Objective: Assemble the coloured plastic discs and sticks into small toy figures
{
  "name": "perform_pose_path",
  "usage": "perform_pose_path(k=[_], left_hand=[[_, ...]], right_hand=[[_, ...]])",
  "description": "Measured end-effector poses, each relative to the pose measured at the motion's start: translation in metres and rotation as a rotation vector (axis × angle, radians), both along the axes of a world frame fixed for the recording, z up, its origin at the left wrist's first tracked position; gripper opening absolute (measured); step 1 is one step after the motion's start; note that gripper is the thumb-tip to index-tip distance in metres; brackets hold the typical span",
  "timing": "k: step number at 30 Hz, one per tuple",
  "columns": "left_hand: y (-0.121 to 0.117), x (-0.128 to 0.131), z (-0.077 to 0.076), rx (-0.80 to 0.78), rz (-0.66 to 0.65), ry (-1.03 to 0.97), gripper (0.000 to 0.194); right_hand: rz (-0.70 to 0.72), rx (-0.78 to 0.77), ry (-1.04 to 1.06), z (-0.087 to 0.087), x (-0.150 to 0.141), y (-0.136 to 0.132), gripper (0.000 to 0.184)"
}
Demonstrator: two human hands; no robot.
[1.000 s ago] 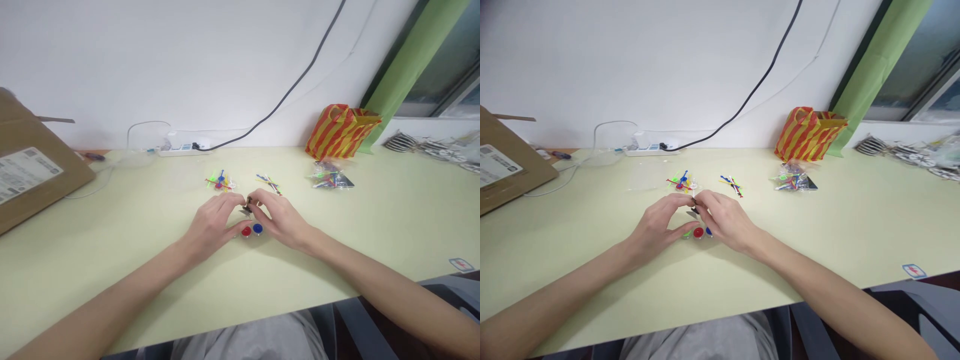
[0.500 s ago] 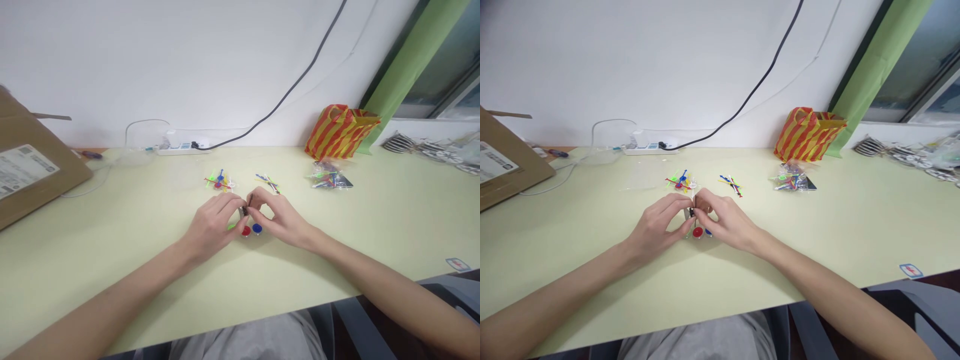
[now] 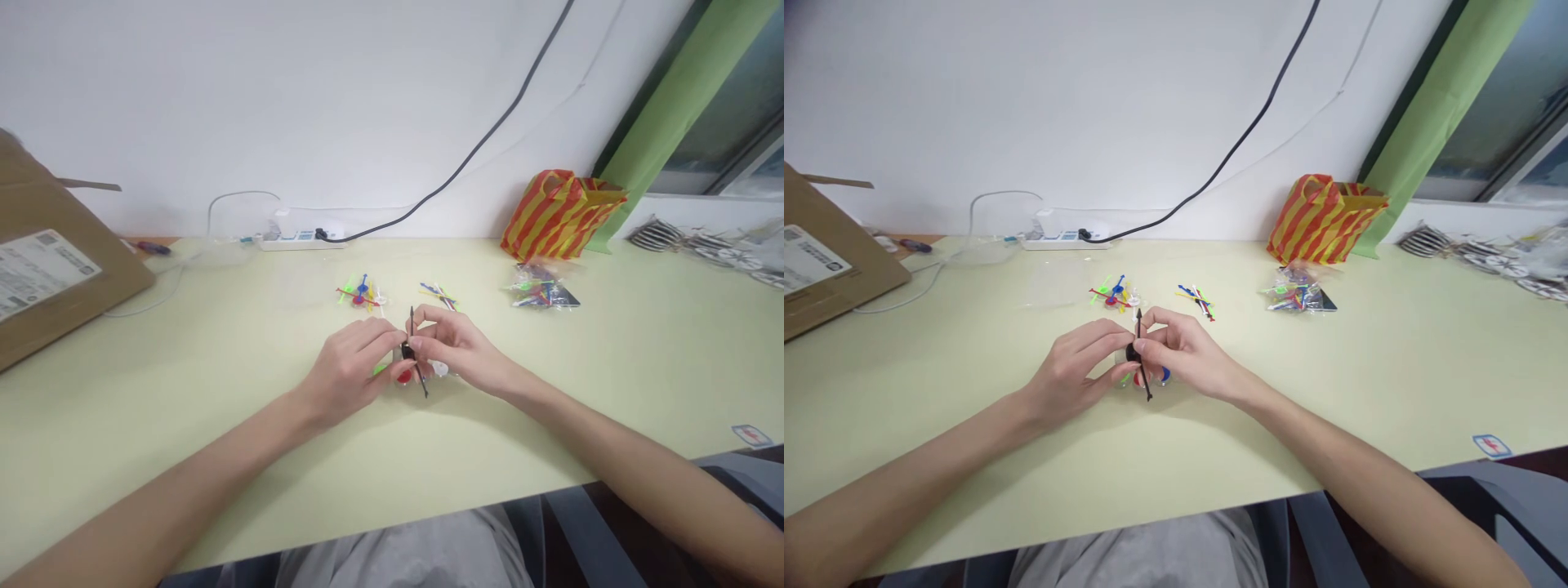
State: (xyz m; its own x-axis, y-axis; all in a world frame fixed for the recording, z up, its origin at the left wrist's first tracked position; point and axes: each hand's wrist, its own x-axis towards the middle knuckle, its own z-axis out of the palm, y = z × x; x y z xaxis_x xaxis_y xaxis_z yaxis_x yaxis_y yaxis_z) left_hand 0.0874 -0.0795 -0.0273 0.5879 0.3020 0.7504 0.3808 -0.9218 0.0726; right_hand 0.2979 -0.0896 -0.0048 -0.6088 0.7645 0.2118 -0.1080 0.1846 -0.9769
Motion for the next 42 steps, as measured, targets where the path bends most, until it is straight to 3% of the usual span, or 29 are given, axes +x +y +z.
perform_pose_path(k=[11,14,16,19,24,27,32,42], left_hand=[[-0.004,-0.001,0.006,-0.222,-0.121,-0.019,0.006],[-0.002,-0.002,0.004,-0.193,-0.115,0.032,0.004],[-0.001,-0.001,0.003,-0.105,-0.078,0.072,0.006],[0.0,-0.001,0.001,-0.01,-0.029,0.111,0.007],[0.002,-0.003,0.001,0.015,-0.023,0.102,0.01],[0.003,-0.003,0.002,0.013,-0.02,0.103,0.011],[0.003,-0.002,0.001,0.011,-0.023,0.111,0.009],[0.003,-0.002,0.001,0.0,-0.015,0.117,0.008]], right_hand=[[0.09,-0.153,0.176,-0.003,0.001,0.004,0.026],[0.059,-0.125,0.196,0.004,0.006,0.005,0.026],[-0.051,-0.021,0.158,0.006,0.012,0.011,0.028],[-0.338,0.147,0.072,0.0,0.025,0.031,0.028],[-0.758,0.269,-0.221,-0.032,0.059,0.08,0.028],[-0.881,0.313,-0.455,-0.047,0.078,0.102,0.03],[-0.887,0.347,-0.61,-0.053,0.091,0.116,0.031],[-0.792,0.467,-0.752,-0.054,0.083,0.114,0.034]])
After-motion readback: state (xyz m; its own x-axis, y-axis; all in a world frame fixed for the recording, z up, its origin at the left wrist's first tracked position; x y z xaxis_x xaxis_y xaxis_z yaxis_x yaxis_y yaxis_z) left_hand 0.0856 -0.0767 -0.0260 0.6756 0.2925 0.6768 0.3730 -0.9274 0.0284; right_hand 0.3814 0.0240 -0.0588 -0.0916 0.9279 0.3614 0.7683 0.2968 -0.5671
